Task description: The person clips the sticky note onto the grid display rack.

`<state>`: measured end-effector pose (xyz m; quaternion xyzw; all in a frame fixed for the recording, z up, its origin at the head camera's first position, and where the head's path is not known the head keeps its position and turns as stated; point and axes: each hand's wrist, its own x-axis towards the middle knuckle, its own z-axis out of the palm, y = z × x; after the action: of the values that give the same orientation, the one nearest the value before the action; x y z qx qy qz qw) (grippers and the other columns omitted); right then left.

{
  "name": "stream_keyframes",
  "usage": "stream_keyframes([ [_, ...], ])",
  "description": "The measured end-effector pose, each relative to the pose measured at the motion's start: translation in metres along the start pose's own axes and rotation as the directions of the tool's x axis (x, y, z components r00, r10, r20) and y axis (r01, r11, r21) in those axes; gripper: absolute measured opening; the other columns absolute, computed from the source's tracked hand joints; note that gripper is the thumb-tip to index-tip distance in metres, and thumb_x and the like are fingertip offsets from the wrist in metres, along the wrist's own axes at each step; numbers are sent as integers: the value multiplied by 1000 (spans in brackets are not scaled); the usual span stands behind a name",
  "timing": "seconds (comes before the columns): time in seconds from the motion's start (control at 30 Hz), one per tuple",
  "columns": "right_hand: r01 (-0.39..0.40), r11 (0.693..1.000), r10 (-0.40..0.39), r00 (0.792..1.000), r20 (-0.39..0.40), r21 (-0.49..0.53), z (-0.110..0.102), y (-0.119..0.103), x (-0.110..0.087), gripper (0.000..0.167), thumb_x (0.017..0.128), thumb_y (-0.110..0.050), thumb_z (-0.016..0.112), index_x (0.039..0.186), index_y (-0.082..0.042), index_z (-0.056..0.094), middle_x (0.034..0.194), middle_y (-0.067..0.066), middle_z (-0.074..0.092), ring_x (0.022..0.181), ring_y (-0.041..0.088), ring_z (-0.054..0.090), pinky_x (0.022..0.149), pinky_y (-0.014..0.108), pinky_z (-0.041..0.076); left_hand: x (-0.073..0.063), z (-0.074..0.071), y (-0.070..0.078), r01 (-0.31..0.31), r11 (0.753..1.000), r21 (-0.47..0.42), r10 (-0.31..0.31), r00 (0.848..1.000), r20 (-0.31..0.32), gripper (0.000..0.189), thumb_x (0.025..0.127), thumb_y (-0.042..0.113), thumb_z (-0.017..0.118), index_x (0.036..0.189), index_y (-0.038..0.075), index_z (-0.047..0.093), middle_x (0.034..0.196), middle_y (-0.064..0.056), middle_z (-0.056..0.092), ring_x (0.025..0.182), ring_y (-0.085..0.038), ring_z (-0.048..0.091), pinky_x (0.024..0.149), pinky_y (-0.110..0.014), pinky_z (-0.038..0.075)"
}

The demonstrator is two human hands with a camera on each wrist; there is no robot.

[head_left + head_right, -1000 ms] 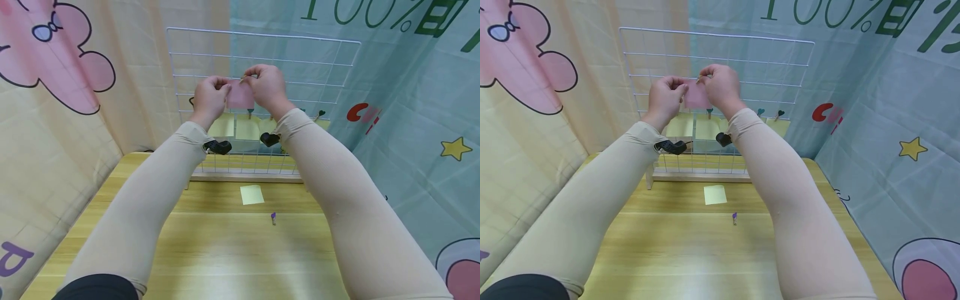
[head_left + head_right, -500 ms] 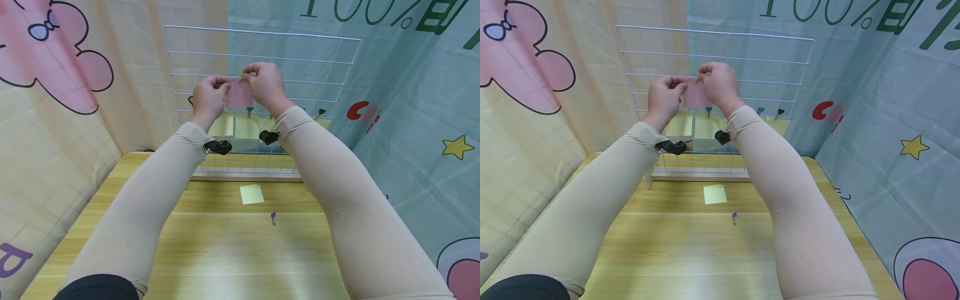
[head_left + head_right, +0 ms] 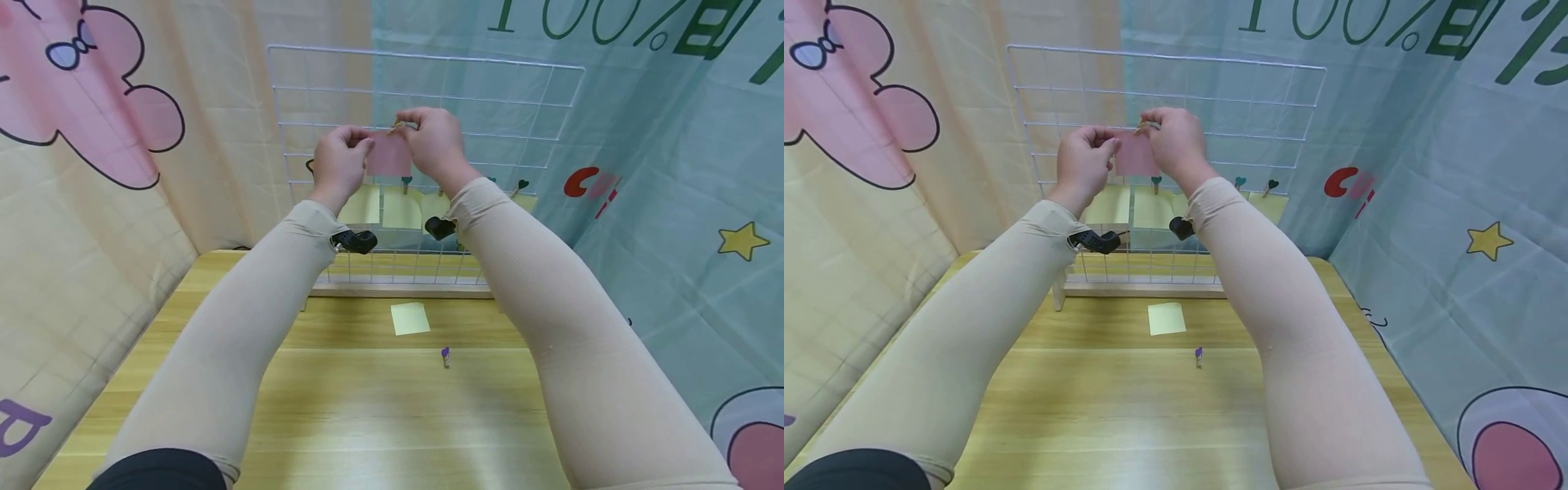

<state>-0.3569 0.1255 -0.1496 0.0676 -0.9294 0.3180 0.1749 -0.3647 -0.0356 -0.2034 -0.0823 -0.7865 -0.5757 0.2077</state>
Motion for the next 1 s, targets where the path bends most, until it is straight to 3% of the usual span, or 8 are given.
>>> stream_keyframes([
  [0.33, 67, 995, -67, 998, 3, -77, 2, 4, -5, 39, 111, -31, 54, 150, -36, 57, 154, -12, 58, 51, 13, 32, 50, 24, 34, -1, -1, 0, -3, 1000, 12, 3, 1000, -2, 21, 106, 26, 66, 119, 14, 75, 92, 5, 64, 76, -9, 60, 65, -23, 47],
  [0.53, 126, 986, -124, 992, 24, -113, 1, 8, -7, 45, 111, -32, 55, 156, -35, 50, 149, -7, 64, 55, 14, 35, 52, 25, 34, -3, -2, 0, -16, 1000, 6, 16, 1000, -8, 21, 106, 24, 65, 120, 13, 75, 95, 4, 66, 78, -9, 62, 68, -23, 51],
  [0.67, 154, 983, -151, 988, 41, -100, 1, 12, -9, 48, 111, -34, 55, 158, -34, 46, 121, 0, 73, 60, 14, 40, 54, 25, 36, -4, -2, 1, -14, 1000, 9, 14, 1000, -8, 22, 106, 24, 64, 122, 13, 75, 98, 3, 67, 80, -10, 62, 70, -23, 52],
  [0.77, 177, 981, -174, 984, 48, -78, 0, 15, -11, 50, 110, -34, 55, 160, -34, 45, 86, 3, 61, 60, 13, 41, 54, 25, 36, -4, -2, 1, -10, 1000, 13, 10, 1000, -10, 22, 107, 24, 64, 123, 14, 75, 102, 3, 68, 84, -11, 64, 73, -23, 54],
  [0.83, 194, 980, -192, 980, 49, -50, -1, 17, -12, 51, 110, -34, 56, 160, -33, 44, 76, 4, 50, 58, 13, 41, 54, 25, 37, -5, -2, 1, -8, 1000, 15, 8, 1000, -11, 22, 107, 24, 64, 123, 14, 74, 104, 2, 69, 87, -11, 64, 76, -24, 54],
  [1.0, 237, 971, -236, 971, 37, -10, -2, 23, -18, 53, 109, -32, 59, 159, -32, 46, 66, 0, 43, 55, 13, 40, 53, 26, 36, -9, -5, 0, -18, 999, 27, 18, 1000, -9, 23, 107, 24, 63, 127, 15, 72, 116, 0, 72, 89, -11, 64, 79, -23, 54],
])
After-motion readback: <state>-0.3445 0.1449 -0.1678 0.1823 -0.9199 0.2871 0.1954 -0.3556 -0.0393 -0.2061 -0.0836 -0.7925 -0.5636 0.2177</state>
